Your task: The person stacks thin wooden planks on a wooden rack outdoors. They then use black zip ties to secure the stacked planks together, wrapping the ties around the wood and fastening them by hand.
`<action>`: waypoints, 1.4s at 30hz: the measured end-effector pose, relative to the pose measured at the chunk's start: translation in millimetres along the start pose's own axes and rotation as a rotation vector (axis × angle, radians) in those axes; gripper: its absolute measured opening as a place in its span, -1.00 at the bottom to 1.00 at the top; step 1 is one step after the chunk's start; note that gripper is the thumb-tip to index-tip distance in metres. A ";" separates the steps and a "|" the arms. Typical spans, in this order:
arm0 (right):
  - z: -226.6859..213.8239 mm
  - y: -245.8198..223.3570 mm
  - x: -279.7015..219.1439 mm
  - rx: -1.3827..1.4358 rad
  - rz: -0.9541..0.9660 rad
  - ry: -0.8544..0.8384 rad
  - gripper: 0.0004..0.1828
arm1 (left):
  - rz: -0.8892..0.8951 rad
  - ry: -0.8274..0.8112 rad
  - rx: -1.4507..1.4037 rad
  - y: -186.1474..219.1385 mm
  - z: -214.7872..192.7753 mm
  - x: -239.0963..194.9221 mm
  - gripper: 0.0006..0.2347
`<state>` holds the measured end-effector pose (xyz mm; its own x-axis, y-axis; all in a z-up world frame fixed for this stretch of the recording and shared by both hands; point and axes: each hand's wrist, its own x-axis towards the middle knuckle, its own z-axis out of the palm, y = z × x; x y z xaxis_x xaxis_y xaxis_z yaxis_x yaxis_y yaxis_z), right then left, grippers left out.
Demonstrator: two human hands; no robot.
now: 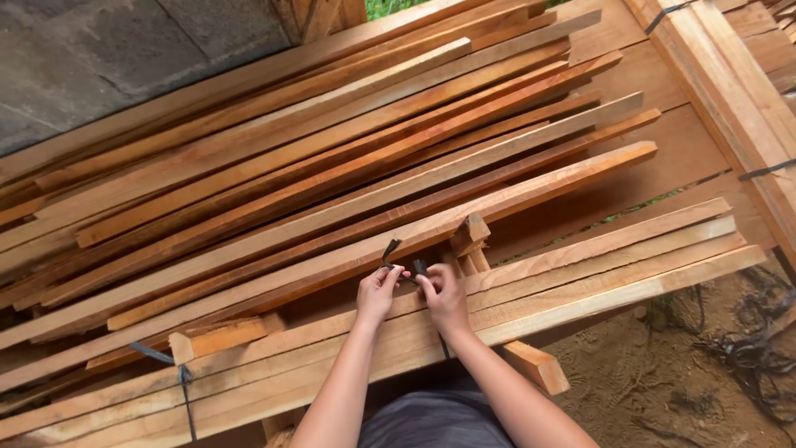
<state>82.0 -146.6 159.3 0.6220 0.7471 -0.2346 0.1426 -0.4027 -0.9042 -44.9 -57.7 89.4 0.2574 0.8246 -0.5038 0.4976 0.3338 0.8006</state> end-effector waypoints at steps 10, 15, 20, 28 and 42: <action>-2.3 11.8 8.2 -0.093 -0.167 -0.085 -0.93 | 0.130 0.019 -0.032 33.7 -11.7 -40.3 -0.85; -4.6 16.2 11.9 -0.181 -0.249 -0.226 -0.88 | 0.397 0.007 0.106 29.3 3.8 -25.2 -0.85; -5.0 9.9 14.5 -0.176 -0.211 -0.269 -0.74 | 0.450 -0.272 0.152 58.1 -8.2 -23.5 -0.61; -16.3 -6.1 17.3 -0.165 -0.100 -0.317 -0.76 | 0.194 -0.384 0.206 36.5 -17.5 -7.2 -0.80; -19.8 -13.3 23.9 -0.302 0.142 -0.290 -0.74 | 0.021 -0.406 0.166 32.7 -20.6 -10.0 -0.77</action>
<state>110.2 -133.8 172.8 0.4157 0.7733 -0.4787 0.3168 -0.6165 -0.7208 -48.3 -45.7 127.3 0.5571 0.5727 -0.6014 0.6067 0.2138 0.7656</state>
